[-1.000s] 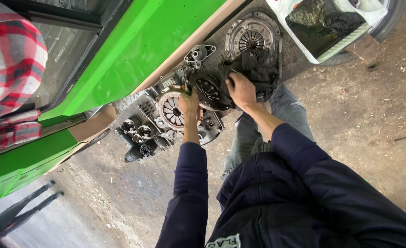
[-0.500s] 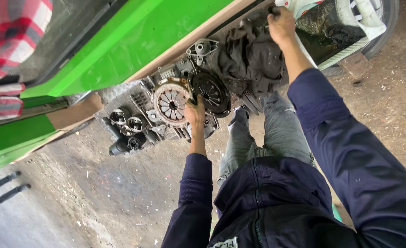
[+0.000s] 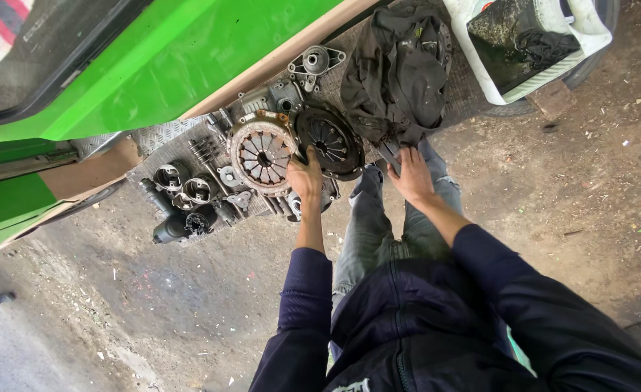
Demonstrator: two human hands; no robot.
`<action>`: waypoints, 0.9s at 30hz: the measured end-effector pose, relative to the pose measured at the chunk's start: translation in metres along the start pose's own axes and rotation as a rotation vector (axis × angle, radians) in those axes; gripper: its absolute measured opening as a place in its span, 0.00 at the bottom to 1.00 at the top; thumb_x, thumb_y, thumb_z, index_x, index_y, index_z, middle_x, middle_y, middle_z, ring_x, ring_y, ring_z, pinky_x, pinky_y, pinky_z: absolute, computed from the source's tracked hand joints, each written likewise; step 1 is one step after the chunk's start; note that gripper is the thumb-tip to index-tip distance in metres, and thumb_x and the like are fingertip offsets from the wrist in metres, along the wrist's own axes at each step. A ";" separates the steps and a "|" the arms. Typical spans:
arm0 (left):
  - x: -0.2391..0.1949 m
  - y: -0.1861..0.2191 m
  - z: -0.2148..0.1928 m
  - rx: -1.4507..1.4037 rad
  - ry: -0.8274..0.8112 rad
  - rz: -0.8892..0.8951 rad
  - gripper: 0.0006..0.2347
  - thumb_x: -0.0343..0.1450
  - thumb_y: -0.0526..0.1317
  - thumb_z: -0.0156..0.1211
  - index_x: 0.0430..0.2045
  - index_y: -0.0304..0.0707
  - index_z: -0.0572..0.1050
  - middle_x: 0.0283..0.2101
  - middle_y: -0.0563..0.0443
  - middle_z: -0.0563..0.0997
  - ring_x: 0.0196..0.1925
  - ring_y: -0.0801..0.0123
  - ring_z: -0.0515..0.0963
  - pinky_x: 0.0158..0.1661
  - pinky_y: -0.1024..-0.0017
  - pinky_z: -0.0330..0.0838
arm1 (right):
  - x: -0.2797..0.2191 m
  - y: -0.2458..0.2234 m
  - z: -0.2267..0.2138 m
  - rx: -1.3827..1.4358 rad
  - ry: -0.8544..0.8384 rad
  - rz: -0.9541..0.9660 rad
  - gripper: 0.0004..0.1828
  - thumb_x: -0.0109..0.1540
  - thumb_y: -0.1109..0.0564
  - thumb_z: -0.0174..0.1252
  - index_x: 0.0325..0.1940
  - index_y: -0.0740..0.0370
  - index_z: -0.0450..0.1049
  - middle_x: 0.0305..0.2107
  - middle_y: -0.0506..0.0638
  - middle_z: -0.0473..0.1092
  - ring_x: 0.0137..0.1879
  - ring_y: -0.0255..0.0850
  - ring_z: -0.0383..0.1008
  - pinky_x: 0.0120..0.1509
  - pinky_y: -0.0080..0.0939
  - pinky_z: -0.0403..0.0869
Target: The person scrubs two circular metal car parts with a wire brush, then wipes them with a cloth. The parts are placed on a metal workbench alongside other disassembled engine components.
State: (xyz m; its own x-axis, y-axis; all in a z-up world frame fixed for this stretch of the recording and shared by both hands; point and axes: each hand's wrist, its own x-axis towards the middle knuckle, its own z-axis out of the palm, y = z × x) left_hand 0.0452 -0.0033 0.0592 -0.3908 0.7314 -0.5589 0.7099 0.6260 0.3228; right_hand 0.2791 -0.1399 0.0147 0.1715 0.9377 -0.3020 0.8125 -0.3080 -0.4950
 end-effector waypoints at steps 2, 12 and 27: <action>-0.006 0.005 -0.005 -0.087 -0.005 0.031 0.25 0.72 0.53 0.57 0.49 0.24 0.76 0.18 0.44 0.77 0.09 0.73 0.61 0.10 0.70 0.52 | 0.001 0.011 0.036 -0.125 -0.030 0.163 0.40 0.59 0.37 0.65 0.58 0.73 0.63 0.49 0.66 0.66 0.55 0.58 0.68 0.61 0.55 0.69; 0.005 -0.018 -0.004 -0.027 -0.039 -0.023 0.30 0.73 0.57 0.62 0.46 0.16 0.74 0.20 0.46 0.73 0.12 0.76 0.59 0.12 0.76 0.52 | 0.034 0.029 0.083 -0.010 -0.441 0.421 0.47 0.60 0.22 0.58 0.68 0.60 0.67 0.63 0.58 0.68 0.70 0.53 0.65 0.79 0.66 0.53; 0.022 -0.022 0.015 -0.058 0.274 0.351 0.20 0.70 0.51 0.67 0.30 0.24 0.80 0.28 0.30 0.83 0.27 0.48 0.82 0.30 0.56 0.77 | -0.001 -0.014 -0.113 0.390 -0.857 0.335 0.43 0.51 0.23 0.67 0.40 0.69 0.82 0.25 0.50 0.71 0.34 0.41 0.75 0.37 0.46 0.71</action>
State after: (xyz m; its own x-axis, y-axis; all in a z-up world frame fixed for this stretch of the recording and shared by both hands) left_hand 0.0300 -0.0056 0.0282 -0.2783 0.9420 -0.1874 0.7965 0.3354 0.5032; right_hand 0.3308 -0.1185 0.1141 -0.2265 0.4082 -0.8843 0.5297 -0.7103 -0.4636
